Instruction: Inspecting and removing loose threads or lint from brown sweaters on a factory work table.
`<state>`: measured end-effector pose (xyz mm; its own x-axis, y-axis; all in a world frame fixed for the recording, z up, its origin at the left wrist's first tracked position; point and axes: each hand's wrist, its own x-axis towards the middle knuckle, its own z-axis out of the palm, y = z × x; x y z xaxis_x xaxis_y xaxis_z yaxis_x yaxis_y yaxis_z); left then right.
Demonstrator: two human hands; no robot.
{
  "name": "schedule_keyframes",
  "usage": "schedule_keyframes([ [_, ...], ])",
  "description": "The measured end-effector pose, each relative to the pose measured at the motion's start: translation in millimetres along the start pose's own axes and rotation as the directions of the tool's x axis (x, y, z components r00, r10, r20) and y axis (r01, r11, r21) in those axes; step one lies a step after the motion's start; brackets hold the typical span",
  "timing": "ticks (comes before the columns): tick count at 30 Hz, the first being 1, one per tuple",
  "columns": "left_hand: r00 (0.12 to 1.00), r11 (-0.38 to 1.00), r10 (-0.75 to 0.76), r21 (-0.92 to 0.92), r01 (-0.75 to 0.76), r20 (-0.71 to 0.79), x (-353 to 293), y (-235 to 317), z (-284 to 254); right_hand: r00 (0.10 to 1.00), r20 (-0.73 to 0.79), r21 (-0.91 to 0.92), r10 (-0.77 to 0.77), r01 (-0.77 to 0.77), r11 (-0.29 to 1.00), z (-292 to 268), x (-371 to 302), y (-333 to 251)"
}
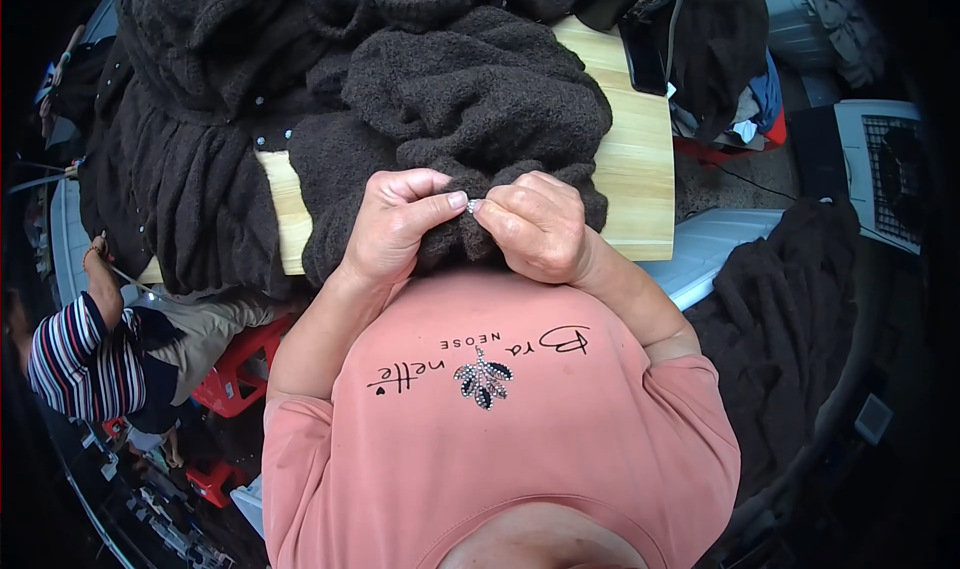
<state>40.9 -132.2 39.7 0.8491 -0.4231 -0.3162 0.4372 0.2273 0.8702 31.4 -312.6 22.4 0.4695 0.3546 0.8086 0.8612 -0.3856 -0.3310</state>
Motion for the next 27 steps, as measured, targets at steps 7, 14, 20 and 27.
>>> schedule_keyframes([
  [7,0.98,0.965,0.173,0.217,-0.148,-0.102,-2,-2,9,0.993,0.038,0.058,0.116,-0.118,0.991,6,-4,2],
  [14,0.944,0.855,0.323,0.448,-0.261,-0.066,-4,-12,3,0.861,0.308,0.314,0.404,-0.493,0.811,-3,3,10],
  [20,0.936,0.836,0.35,0.467,-0.29,-0.045,-5,-13,5,0.734,0.529,0.476,0.425,-0.672,0.568,-11,7,24],
  [27,0.887,0.678,0.462,0.637,-0.367,0.02,-4,-13,6,0.72,0.5,0.382,0.482,-0.682,0.623,-1,-2,20],
])
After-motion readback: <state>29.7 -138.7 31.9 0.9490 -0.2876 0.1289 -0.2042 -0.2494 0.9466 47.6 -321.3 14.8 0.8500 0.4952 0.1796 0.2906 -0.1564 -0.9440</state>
